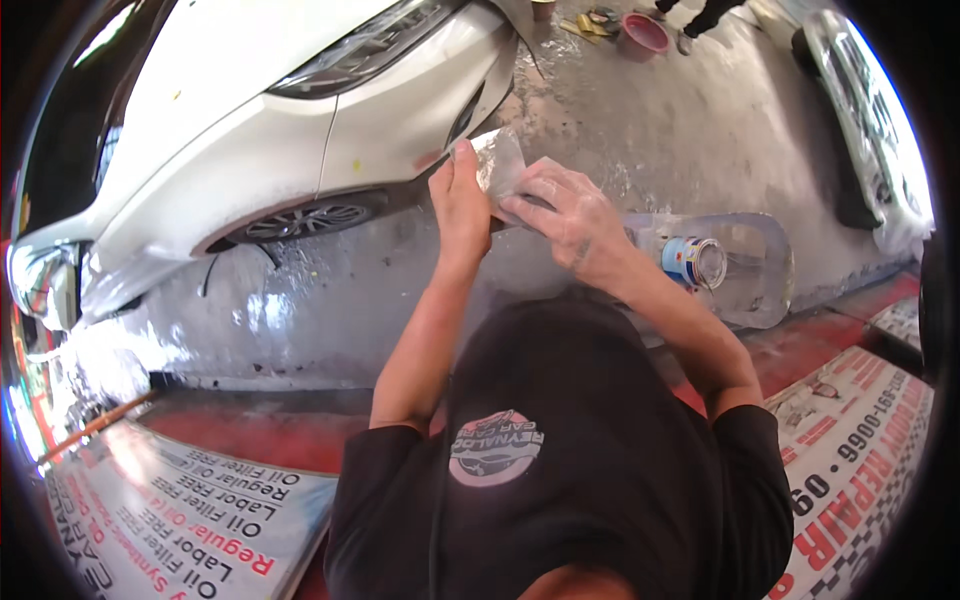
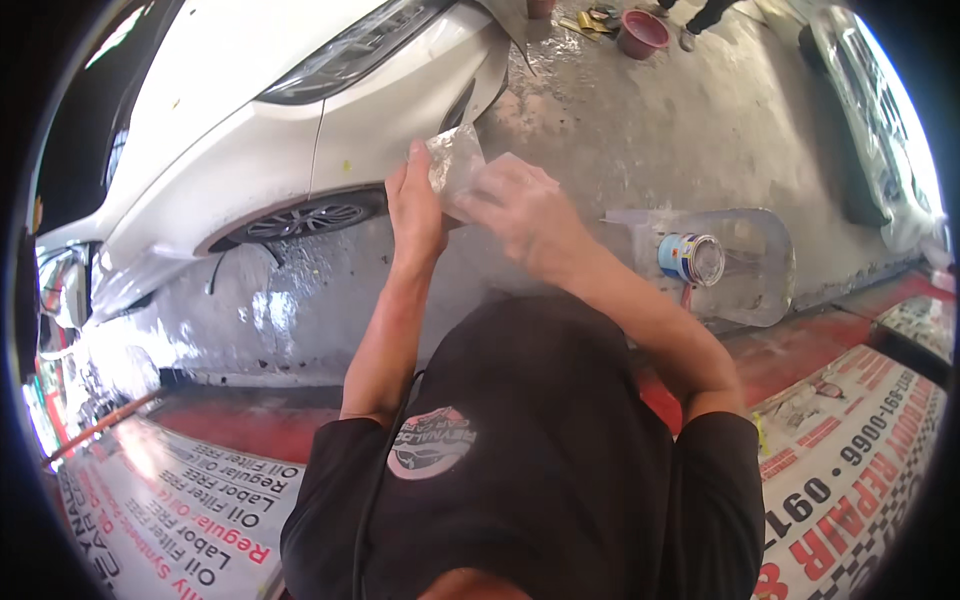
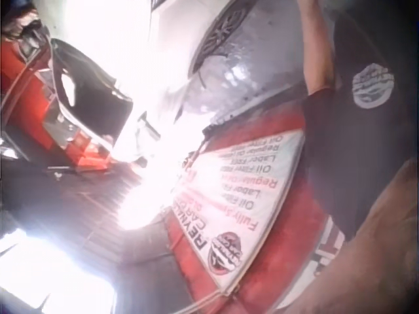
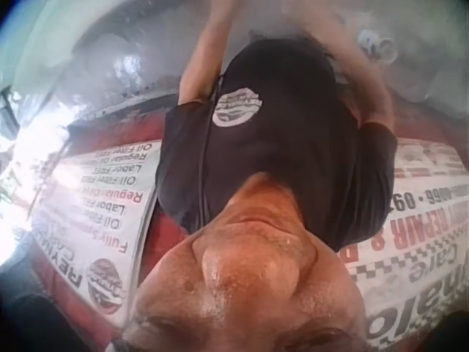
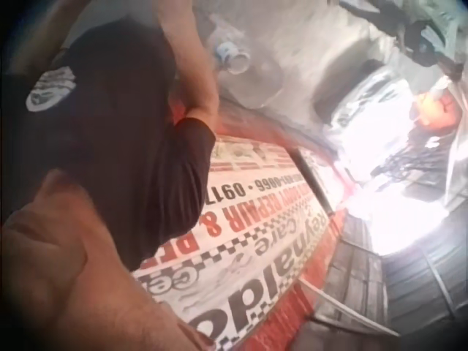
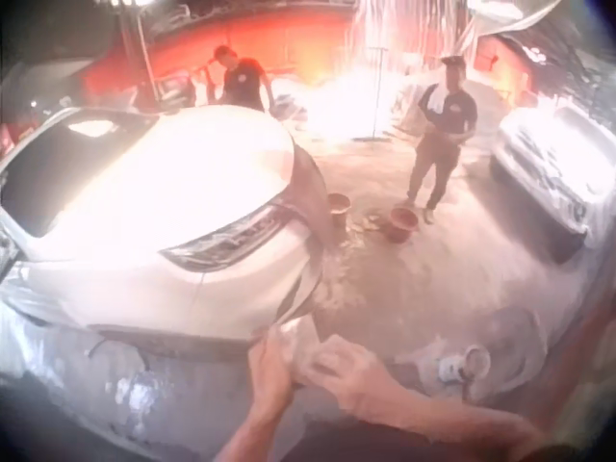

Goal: The person mixes body filler with a hardener on a metal spreader and applies it to the front bumper and wheel arch of a white car. They smooth the filler over the surface using the spreader and a plastic card, then scrape off excess material.

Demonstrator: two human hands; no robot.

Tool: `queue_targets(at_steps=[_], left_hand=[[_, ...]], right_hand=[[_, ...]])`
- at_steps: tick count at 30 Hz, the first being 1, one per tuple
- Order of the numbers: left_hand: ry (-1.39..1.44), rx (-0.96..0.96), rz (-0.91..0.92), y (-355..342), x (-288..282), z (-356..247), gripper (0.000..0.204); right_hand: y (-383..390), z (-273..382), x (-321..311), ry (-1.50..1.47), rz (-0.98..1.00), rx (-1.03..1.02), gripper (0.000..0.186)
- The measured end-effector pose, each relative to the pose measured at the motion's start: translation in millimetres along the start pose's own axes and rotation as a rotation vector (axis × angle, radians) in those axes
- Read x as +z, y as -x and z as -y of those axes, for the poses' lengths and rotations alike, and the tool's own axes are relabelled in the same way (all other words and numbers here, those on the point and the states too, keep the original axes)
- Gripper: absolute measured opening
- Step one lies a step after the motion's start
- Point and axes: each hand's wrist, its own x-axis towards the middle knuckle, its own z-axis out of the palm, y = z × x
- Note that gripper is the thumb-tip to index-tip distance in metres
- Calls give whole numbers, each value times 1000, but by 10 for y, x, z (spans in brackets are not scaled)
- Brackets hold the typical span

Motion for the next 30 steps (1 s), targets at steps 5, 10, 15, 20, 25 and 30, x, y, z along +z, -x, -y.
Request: queue_targets(at_steps=[5,10,15,20,25,30], left_hand=[[-29,2,-76,65,-210,71,41],[24,149,-183,54,-89,169,41],[120,279,-229,155,152,-235,44],[445,-12,-143,177,71,299,42],[707,-145,-98,494,222,540,41],[710,-203,-206,548,11,606,38]], right_hand=[[129,38,35,-6,59,-96,42],[302,-242,-81,-52,78,-171,42],[532,-524,-327,-532,120,135,51],[296,-512,-711,-759,-57,55,48],[378,-625,-354,-528,6,-257,59],[302,-797,-213,-432,213,-230,67]])
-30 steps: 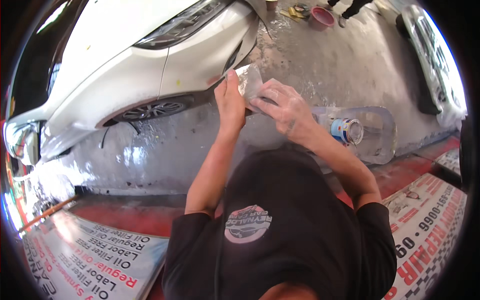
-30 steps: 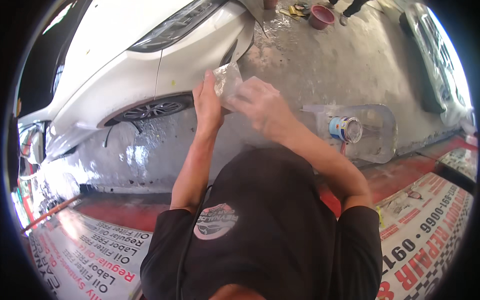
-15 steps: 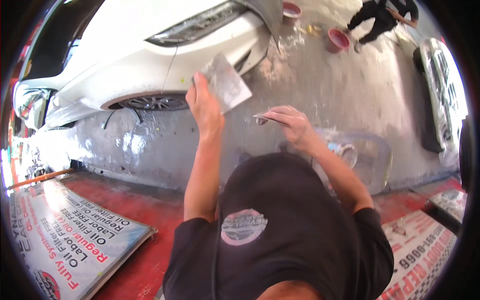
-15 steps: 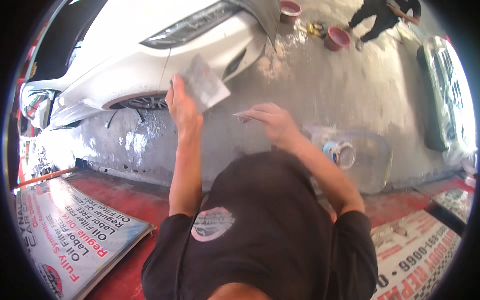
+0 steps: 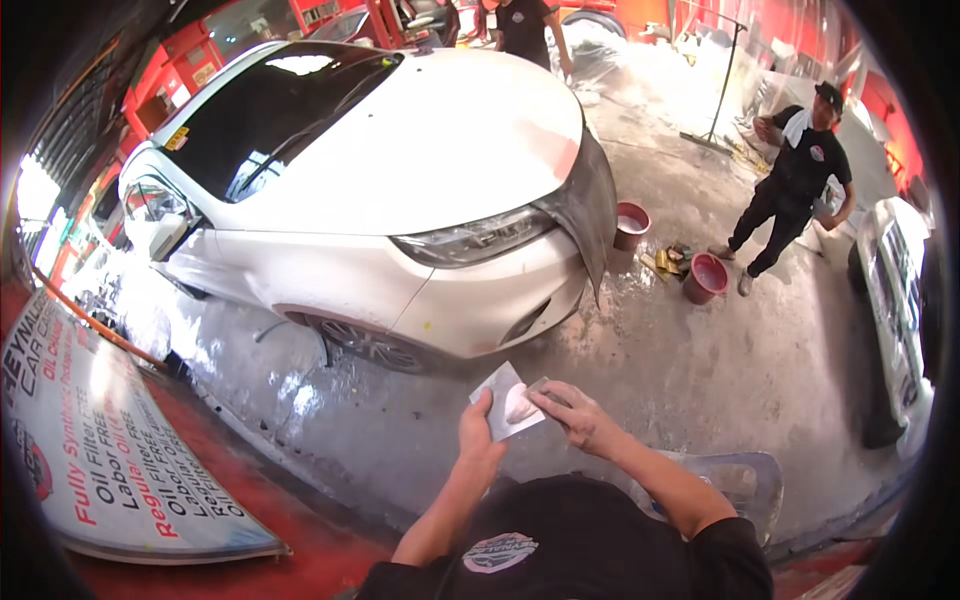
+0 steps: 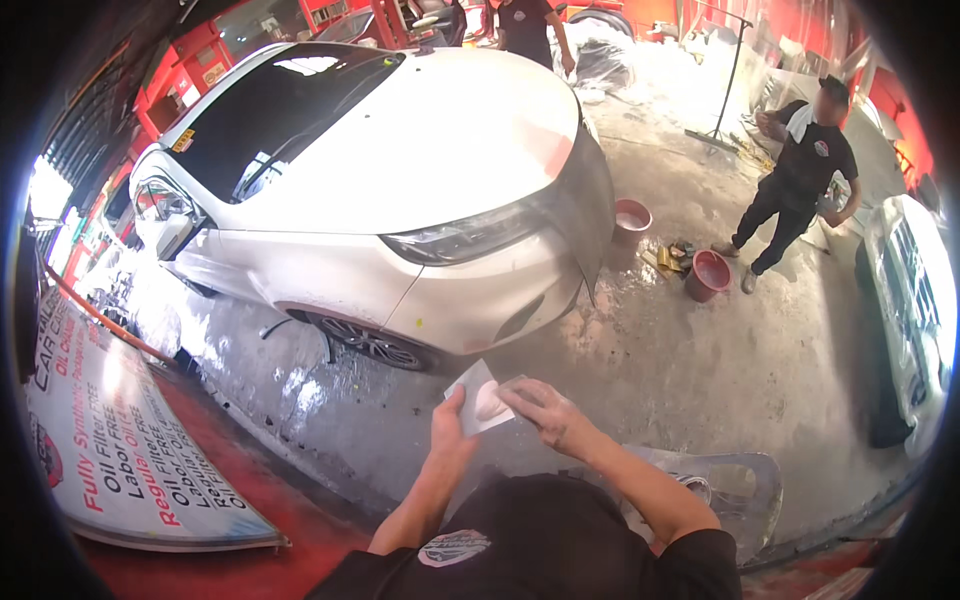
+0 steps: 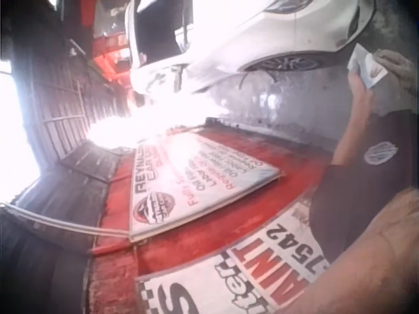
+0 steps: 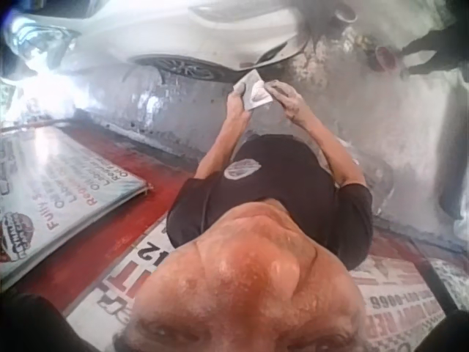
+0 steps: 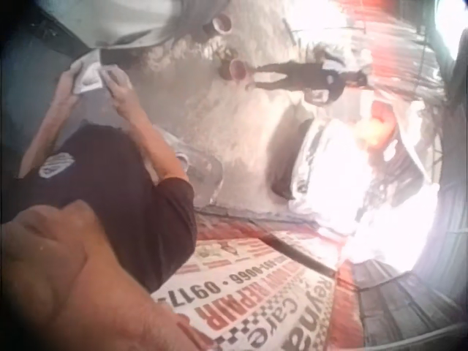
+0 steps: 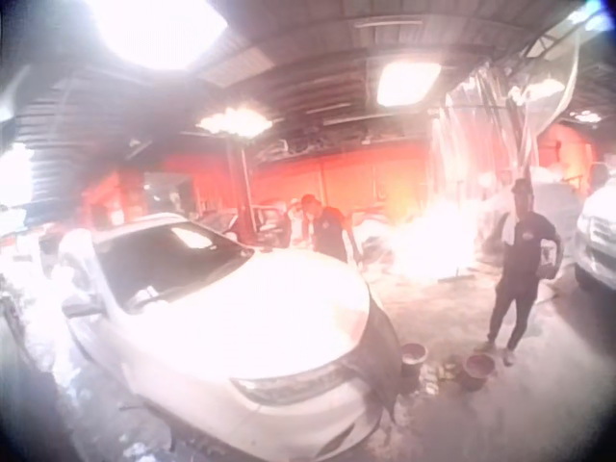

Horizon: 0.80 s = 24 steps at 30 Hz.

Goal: The person mixes body filler with a hardener on a metal spreader and applies it to the front bumper and wheel arch of a white car. They smooth the filler over the surface using the spreader and a plastic card, then scrape off excess material.

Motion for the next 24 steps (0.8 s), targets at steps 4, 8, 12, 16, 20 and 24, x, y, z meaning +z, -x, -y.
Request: queue_targets(at_steps=[4,8,12,16,20,24], left_hand=[[-241,431,134,134,431,-412,40],[-733,585,-162,46,322,-711,44],[-635,561,93,119,334,-807,40],[-570,523,-13,109,195,-860,38],[-516,469,-85,36,11,-839,38],[-490,463,-137,-10,-63,-825,38]], right_hand=[[152,-555,106,-81,32,71,57],[-568,-250,-130,165,-192,76,50],[-1029,521,-48,237,-54,-58,44],[-913,496,325,249,-20,-102,44],[-762,559,516,274,19,-95,46],[-635,542,617,260,51,-46,51]])
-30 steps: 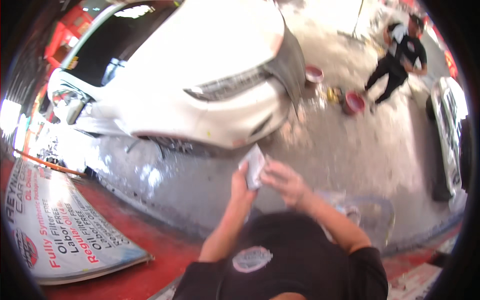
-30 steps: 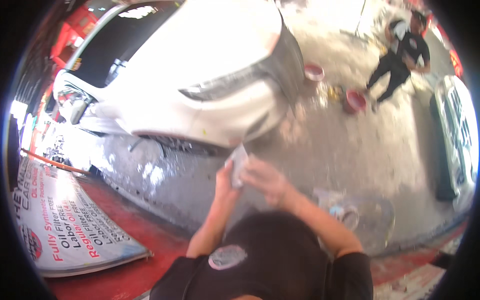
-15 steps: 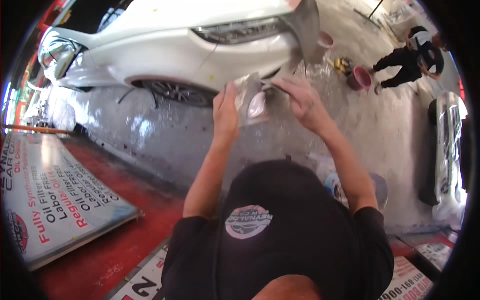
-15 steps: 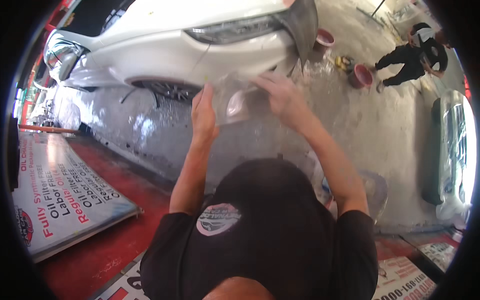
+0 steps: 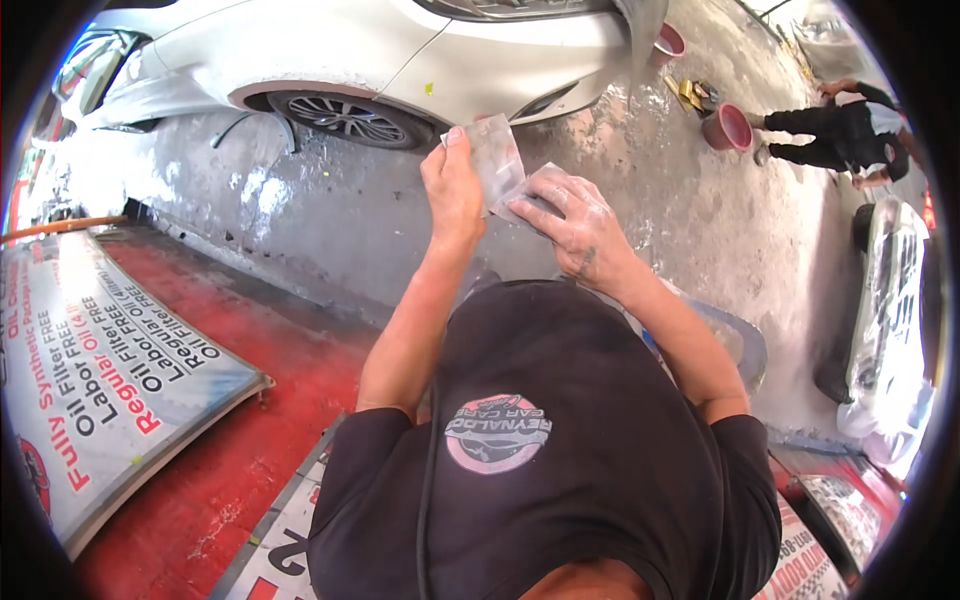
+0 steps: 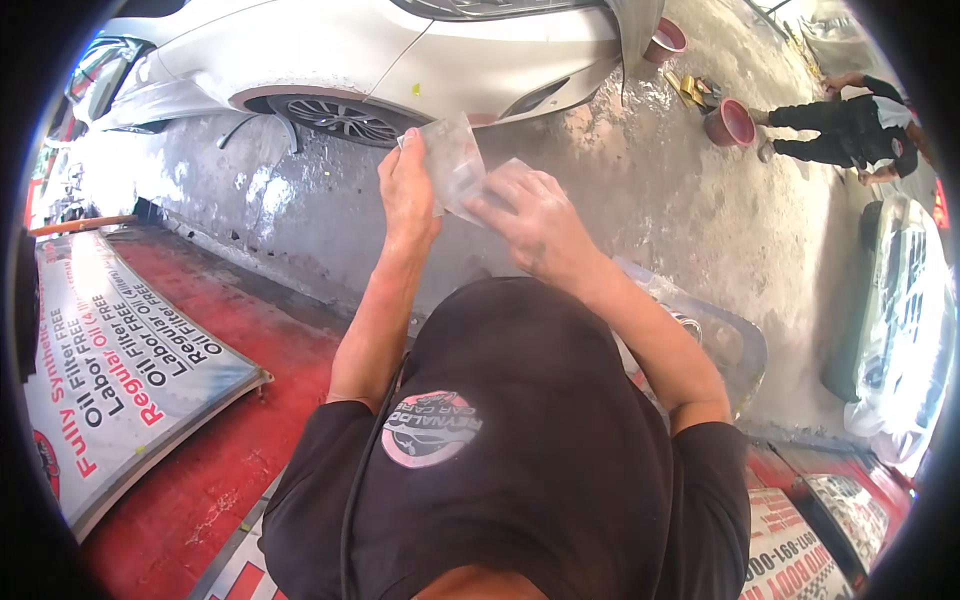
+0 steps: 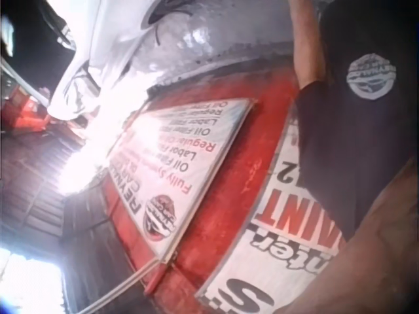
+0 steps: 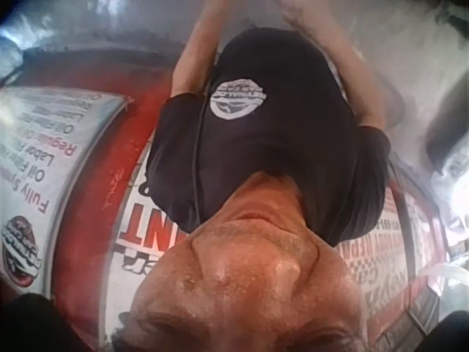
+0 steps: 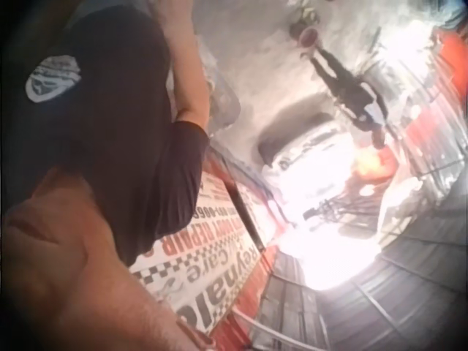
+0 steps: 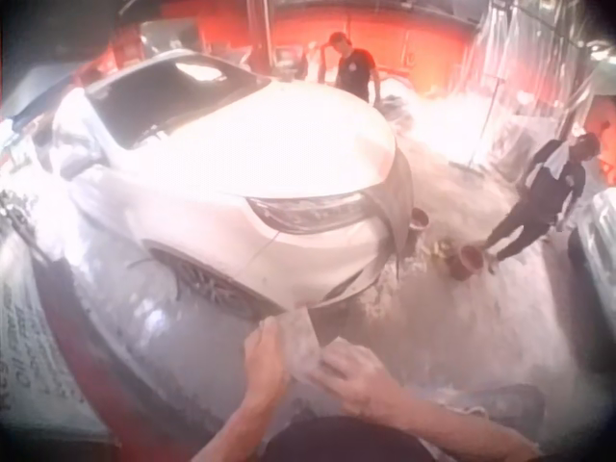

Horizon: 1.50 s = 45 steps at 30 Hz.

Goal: The person mixes body filler with a hardener on a metal spreader and applies it to the front bumper and wheel arch of a white car. They smooth the filler over the surface using the spreader and a plastic card, then scrape off excess material.

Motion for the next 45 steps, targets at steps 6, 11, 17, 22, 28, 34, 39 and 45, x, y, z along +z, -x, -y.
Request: queue_targets(at_steps=[6,11,17,22,28,34,39,45], left_hand=[[216,181,-17,-59,10,-378,41],[285,-33,159,-104,-249,-308,38],[596,-278,246,209,-253,213,43],[577,-178,194,384,-262,-133,35],[18,-15,167,412,-182,-448,44],[-64,65,80,70,-305,94,40],[-24,17,22,102,-146,87,42],[36,178,42,71,-76,-199,42]], right_hand=[[377,-231,224,-256,105,143,49],[16,39,-341,-586,-195,261,52],[73,44,31,-337,-144,33,60],[349,-307,213,-144,73,24,61],[-231,-128,-268,-212,-76,124,58],[-161,64,127,-48,-12,-60,58],[127,148,178,24,-63,-5,58],[441,-87,119,-54,3,110,57]])
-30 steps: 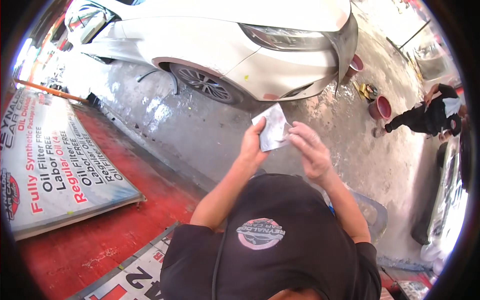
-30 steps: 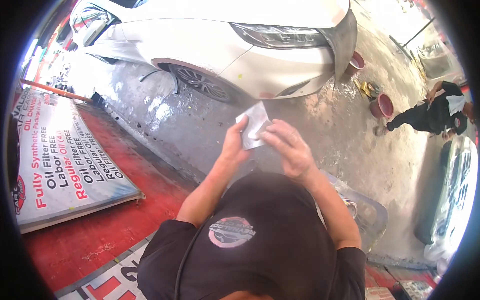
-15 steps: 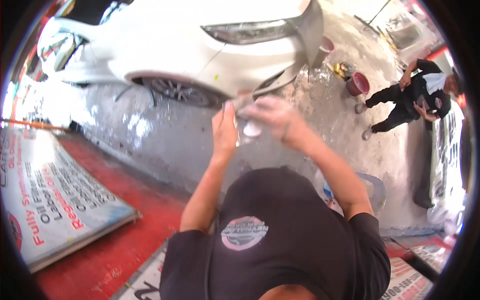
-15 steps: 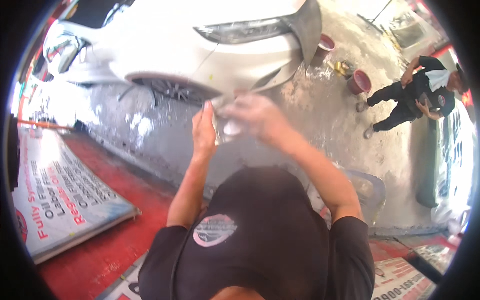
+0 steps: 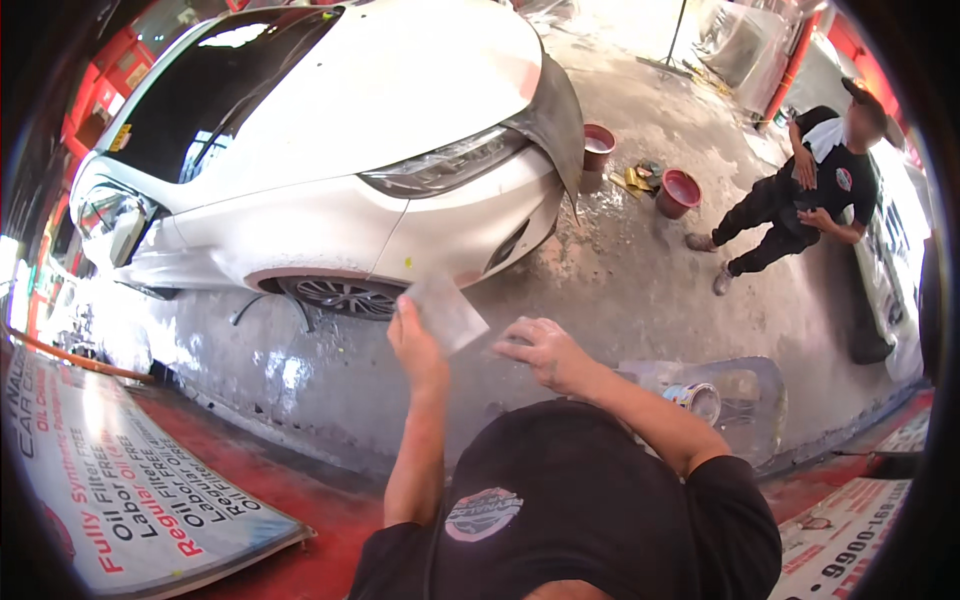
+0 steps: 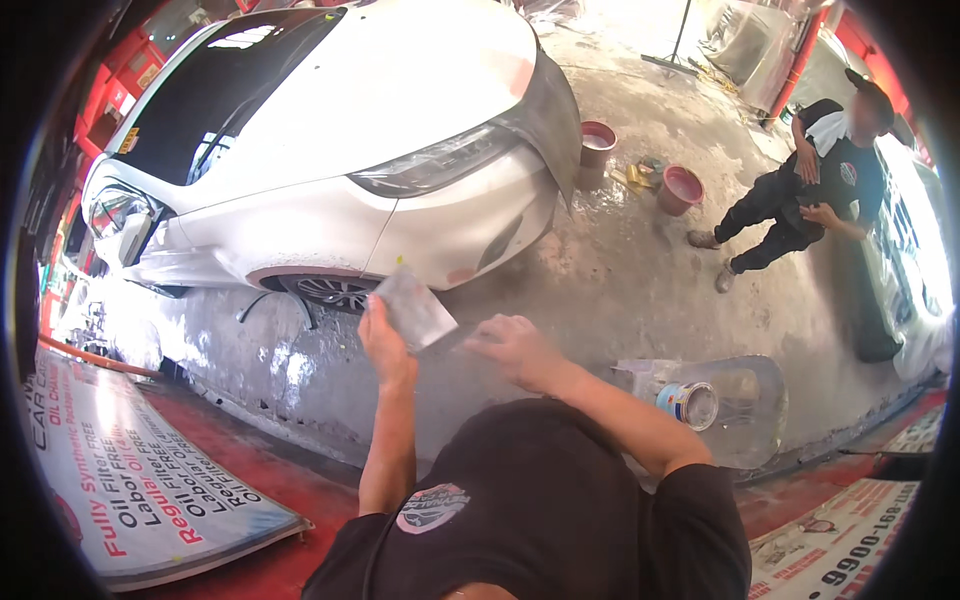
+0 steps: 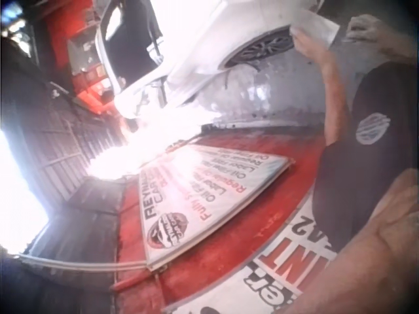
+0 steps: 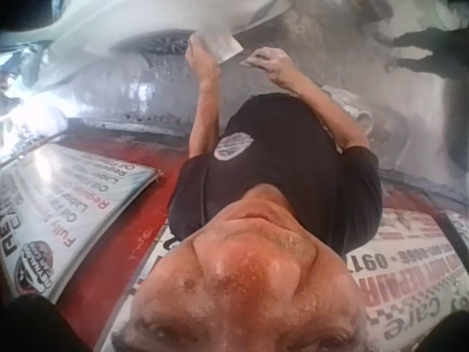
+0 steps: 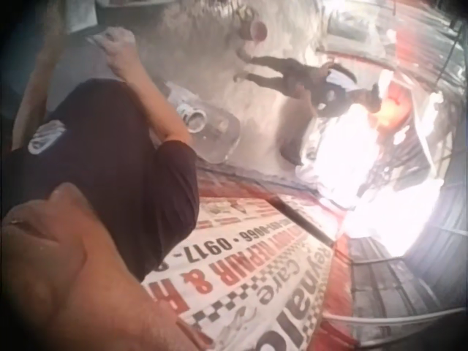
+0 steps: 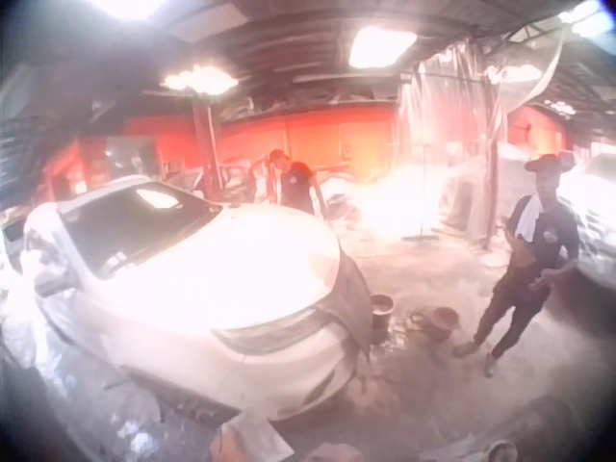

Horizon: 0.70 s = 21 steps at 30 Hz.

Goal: The person mixes body filler with a hardener on a metal spreader and applies it to the front bumper and wheel arch of a white car. They smooth the filler over the surface using the spreader and a plastic card, then scrape off excess material.

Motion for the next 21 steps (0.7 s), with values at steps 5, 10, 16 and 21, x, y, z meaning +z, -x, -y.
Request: queue_targets(at_steps=[5,10,16,21], left_hand=[[31,-86,85,-38,-141,-127,38],[475,-572,196,288,-264,379,39],[357,-330,33,303,-179,110,39],[52,-136,165,194,-206,-121,41]], right_hand=[[-156,160,-375,-519,-144,121,57],[-291,337,-268,-234,-172,-359,66],[83,-216,143,-117,77,-88,69],[-226,-77,-232,-197,-192,121,66]])
